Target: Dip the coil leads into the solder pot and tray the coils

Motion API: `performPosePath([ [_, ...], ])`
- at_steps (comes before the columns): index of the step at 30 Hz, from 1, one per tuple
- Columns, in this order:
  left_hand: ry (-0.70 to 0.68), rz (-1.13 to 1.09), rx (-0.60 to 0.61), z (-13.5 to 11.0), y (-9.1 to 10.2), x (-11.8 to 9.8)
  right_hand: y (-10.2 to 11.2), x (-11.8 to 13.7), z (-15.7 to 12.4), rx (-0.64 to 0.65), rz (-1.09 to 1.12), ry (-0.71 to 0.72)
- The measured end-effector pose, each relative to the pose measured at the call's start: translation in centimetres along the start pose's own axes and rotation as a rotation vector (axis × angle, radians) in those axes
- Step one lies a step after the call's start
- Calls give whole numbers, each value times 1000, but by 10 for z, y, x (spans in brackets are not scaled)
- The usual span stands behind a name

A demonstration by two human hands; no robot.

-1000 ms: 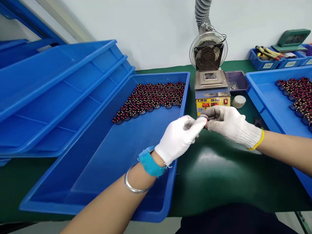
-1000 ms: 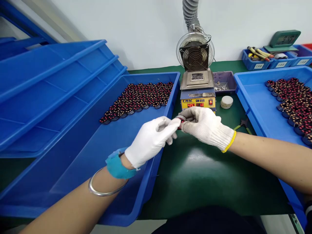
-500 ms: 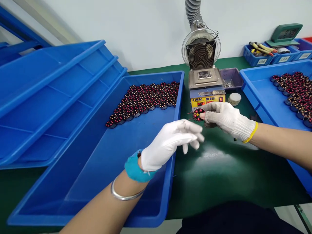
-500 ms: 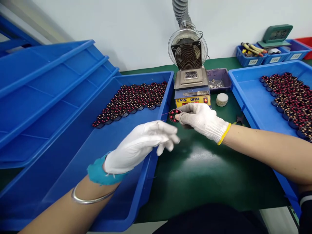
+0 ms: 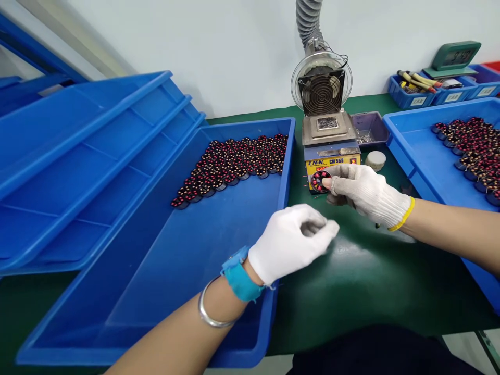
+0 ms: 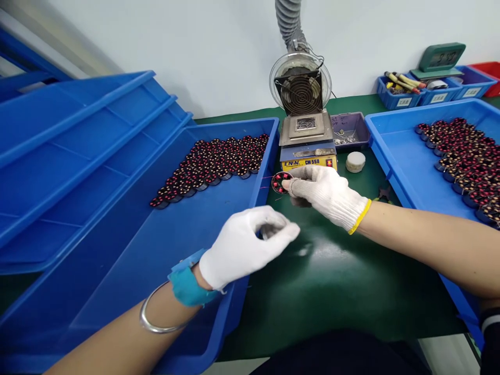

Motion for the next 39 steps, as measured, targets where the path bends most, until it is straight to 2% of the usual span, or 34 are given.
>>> performPosePath([
  [2, 90, -91, -207, 3, 7, 6, -1, 0, -1, -12, 17, -9],
  [4, 152, -169, -300, 6, 9, 11, -3, 0, -2, -28, 13, -22],
  [9, 210, -292, -134, 12, 0, 14, -8, 0, -6, -48, -43, -64],
  [12, 212, -403, -61, 9, 4, 9, -9, 2, -7, -8, -90, -28],
  [13, 203, -447, -77, 8, 10, 8, -8, 3, -7, -4, -125, 2],
  [16, 127, -608, -252, 5, 32, 10, -5, 6, -7, -21, -228, 61],
  [18, 97, -672, -321, 5, 40, 13, -5, 9, -7, -27, -231, 76],
  [20, 145, -634, -244, 7, 36, 15, -8, 11, -8, -19, -213, 88],
  [22, 230, -513, -94, 8, 22, 13, -11, 13, -10, -20, -213, 96],
  [24, 281, -412, -13, 6, 11, 9, -13, 14, -12, -19, -219, 122],
  [26, 254, -391, -43, 2, 9, 3, -13, 14, -11, -12, -226, 169],
  [30, 98, -510, -298, -4, 28, 0, -5, 11, -5, -17, -244, 220],
  [32, 88, -538, -365, -1, 35, 5, -1, 10, -2, -29, -258, 235],
  [36, 128, -373, -242, 10, 28, 13, -2, 9, -3, -14, -298, 263],
  [39, 102, -209, -159, 10, 20, 12, -7, 9, -7, 21, -367, 268],
])
Point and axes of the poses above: each hand's wrist, its own z-axis towards the middle knuckle, its own y-axis out of the back of the hand, x = y × z, the point moved 4 cm from there along z, towards the middle knuckle, and after that the axes turned 13 degrees about y, right-handed, at the moved point
